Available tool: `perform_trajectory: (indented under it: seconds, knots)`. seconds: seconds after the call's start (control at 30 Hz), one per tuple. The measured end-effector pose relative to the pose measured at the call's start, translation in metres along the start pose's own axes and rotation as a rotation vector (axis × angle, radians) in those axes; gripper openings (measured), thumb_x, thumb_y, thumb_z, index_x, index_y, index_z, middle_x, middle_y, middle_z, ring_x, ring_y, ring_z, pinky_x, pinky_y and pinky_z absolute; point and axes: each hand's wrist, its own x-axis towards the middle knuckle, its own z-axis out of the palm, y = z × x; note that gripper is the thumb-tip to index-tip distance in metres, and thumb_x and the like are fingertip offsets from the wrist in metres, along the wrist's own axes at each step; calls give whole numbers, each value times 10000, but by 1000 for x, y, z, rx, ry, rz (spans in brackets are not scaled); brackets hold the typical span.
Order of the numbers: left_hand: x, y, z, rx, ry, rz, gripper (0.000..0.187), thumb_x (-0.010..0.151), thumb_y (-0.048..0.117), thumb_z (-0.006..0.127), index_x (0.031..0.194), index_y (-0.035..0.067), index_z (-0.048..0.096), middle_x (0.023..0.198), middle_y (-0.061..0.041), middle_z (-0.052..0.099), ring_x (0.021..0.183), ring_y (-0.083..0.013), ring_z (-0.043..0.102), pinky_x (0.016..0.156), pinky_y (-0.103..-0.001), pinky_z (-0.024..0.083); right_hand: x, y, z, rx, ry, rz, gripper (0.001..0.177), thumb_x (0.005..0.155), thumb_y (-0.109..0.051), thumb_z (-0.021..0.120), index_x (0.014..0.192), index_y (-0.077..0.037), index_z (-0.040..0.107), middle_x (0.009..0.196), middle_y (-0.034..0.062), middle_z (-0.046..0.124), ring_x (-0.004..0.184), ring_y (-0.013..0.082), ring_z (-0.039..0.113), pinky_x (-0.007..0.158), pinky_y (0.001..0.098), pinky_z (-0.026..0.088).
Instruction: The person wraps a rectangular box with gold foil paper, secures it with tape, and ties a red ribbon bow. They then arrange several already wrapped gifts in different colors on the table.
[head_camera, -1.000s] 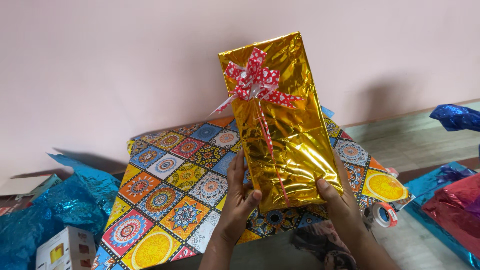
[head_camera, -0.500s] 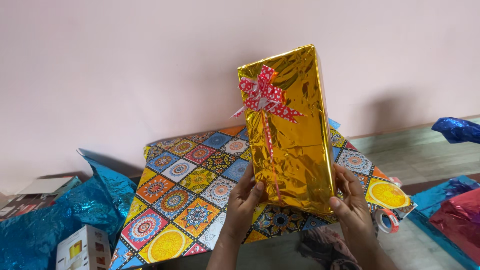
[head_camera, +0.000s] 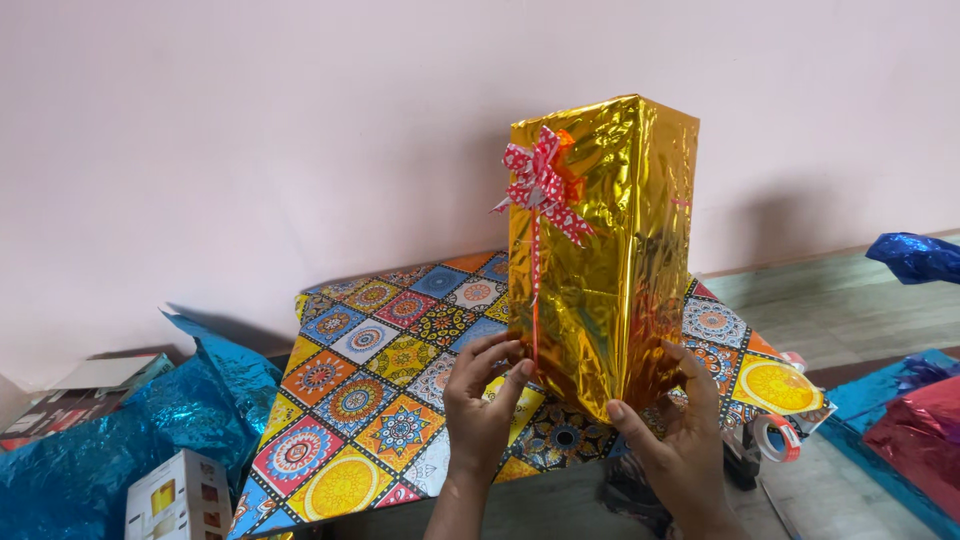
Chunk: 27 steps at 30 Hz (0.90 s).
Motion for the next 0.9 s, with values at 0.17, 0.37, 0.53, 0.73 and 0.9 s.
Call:
perform_trajectory:
  seconds: [0.17,0.37,0.53,0.73,0.9]
  knots:
    - [1,16,-1,64,-182,-120,537,763,313,865,1243,105,742,1437,-104,617,1299,-236,639,1028,-393,569,5,-17,1,-226,62,-130,806,746,-165,844,1431,-37,439,1443,152,395,1279,253,531,1038,385,517]
    - [2,10,-1,110,-354,-169,915,658,474,875,1447,109,589,1574,-104,493,1408,-259,536,1071,-427,501,0,-30,5,-585,114,-202,912,605,-302,928,1386,-68,521,1458,233,383,1324,354,447,1072,446,419]
    - [3,7,0,123,-374,-134,1022,680,467,892,1496,1,491,1588,-138,474,1436,-275,504,1127,-388,442,-2,-30,7,-653,78,-246,848,658,-314,888,1397,-81,543,1472,257,392,1353,399,406,1096,476,344]
    - [4,9,1,155,-399,-213,1020,695,481,866,1513,30,457,1595,-119,460,1424,-261,505,1097,-378,464,-3,-28,2,-648,54,-215,786,751,-260,836,1431,-50,504,1470,269,392,1367,411,400,1121,487,324]
    - [4,11,3,69,-334,-246,893,762,430,820,1513,91,477,1584,-97,406,1408,-263,490,1059,-418,496,-4,-25,4,-630,42,-222,814,748,-181,800,1469,-22,457,1484,265,387,1374,406,392,1111,473,343]
